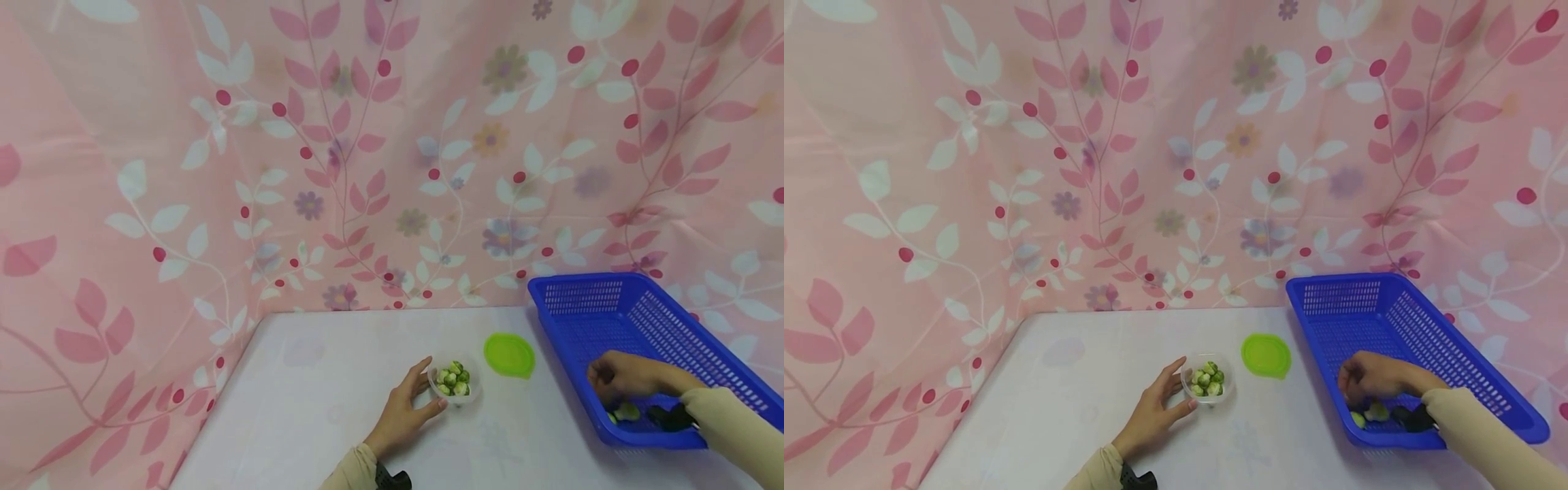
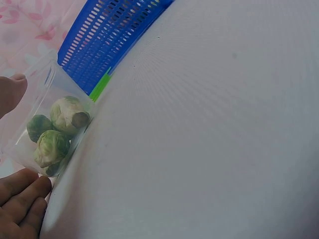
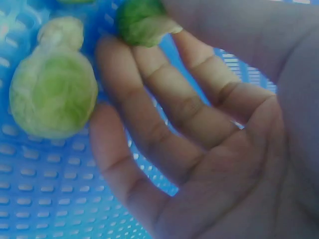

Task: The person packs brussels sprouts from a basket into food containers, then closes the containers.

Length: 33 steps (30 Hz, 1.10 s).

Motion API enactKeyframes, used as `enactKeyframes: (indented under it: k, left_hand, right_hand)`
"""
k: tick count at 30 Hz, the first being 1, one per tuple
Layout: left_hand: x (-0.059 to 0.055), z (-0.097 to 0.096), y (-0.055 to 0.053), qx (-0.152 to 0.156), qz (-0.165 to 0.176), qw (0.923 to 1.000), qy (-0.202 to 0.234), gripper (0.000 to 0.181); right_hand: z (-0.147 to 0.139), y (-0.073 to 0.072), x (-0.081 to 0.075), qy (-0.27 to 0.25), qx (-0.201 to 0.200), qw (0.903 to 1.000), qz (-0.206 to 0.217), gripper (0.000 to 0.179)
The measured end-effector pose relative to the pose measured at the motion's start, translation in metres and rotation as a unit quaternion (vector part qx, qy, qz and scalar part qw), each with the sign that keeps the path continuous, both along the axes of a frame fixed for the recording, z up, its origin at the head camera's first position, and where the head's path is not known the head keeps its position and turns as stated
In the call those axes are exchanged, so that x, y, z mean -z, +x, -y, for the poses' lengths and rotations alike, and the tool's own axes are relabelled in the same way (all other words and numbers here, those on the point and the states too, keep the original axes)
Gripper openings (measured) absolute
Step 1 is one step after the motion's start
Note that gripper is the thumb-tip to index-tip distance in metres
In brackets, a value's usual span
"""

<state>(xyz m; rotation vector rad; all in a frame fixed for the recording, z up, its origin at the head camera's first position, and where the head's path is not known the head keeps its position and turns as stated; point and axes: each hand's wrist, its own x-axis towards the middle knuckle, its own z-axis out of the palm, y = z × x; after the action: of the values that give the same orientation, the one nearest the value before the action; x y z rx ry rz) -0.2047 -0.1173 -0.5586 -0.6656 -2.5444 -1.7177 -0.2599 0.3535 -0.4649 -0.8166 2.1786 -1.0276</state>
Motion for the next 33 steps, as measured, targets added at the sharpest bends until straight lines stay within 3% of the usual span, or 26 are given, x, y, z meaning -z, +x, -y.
enactKeyframes:
  k: [7,19,30,33]
  left_hand:
    - [0.001,0.000,0.000,-0.002,-0.005,1.0000,-0.001,0.079]
    - [0.000,0.000,0.000,0.003,0.004,1.0000,0.002,0.082]
    - [-0.001,0.000,0.000,0.006,-0.001,1.0000,0.005,0.082]
    - [-0.001,0.001,0.000,0.005,-0.002,1.0000,0.006,0.082]
  right_hand:
    - [-0.003,-0.001,-0.005,0.000,0.083,0.9965,-0.001,0.016]
    - [-0.007,-0.003,-0.008,0.020,0.149,0.9820,-0.115,0.037]
    - [-0.002,0.001,-0.016,0.026,0.251,0.9504,-0.181,0.046]
    - [-0.003,0.001,-0.020,0.028,0.264,0.9468,-0.182,0.046]
